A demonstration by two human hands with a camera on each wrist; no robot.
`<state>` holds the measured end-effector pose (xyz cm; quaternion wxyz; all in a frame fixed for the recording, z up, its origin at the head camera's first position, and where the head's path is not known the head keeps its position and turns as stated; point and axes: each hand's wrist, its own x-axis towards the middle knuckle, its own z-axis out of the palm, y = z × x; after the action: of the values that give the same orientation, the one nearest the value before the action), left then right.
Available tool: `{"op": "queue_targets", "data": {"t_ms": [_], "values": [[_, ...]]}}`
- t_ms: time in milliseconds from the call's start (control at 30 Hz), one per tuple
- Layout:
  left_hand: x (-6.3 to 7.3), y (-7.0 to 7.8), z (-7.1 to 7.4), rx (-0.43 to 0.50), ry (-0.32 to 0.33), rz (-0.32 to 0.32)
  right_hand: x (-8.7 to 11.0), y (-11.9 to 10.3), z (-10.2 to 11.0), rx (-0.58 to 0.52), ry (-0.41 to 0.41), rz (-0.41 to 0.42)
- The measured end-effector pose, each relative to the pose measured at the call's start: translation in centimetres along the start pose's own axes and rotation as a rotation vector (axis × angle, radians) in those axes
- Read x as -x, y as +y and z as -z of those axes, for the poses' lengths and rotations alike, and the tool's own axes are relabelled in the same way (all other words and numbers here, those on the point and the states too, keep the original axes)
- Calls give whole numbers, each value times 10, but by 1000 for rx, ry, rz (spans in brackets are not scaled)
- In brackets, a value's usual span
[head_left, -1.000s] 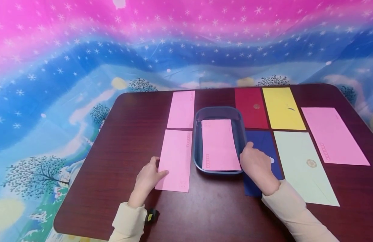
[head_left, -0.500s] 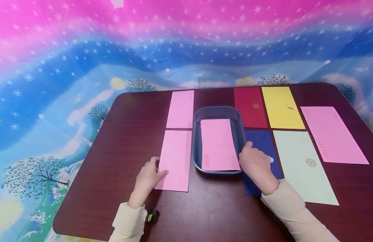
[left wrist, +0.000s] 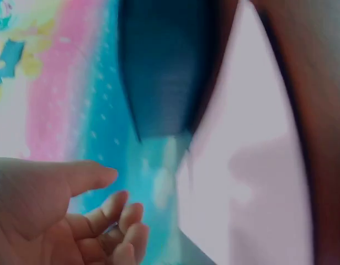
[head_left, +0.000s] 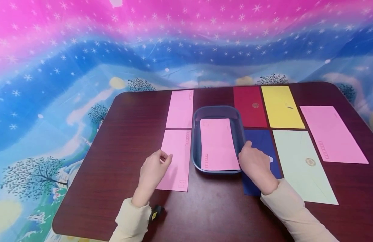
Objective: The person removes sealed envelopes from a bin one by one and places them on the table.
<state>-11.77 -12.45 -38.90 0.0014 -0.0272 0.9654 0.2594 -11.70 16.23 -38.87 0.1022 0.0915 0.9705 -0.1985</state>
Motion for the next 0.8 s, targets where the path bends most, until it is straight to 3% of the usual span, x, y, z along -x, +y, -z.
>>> {"op": "queue_targets", "data": {"t_ms": [133,333,533,800], "values": [[-2,26,-1,47,11,-70,0,0,0,0,-3,-4],[-7,57,-9,46,12,-192,1,0,0,-1,-2,-2],[-9,78,-25,-54,10,-231,1,0,-1,-3,9,5],[-9,96,-47,-234,40,-349,2,-1,-2,10,19,2]]}}
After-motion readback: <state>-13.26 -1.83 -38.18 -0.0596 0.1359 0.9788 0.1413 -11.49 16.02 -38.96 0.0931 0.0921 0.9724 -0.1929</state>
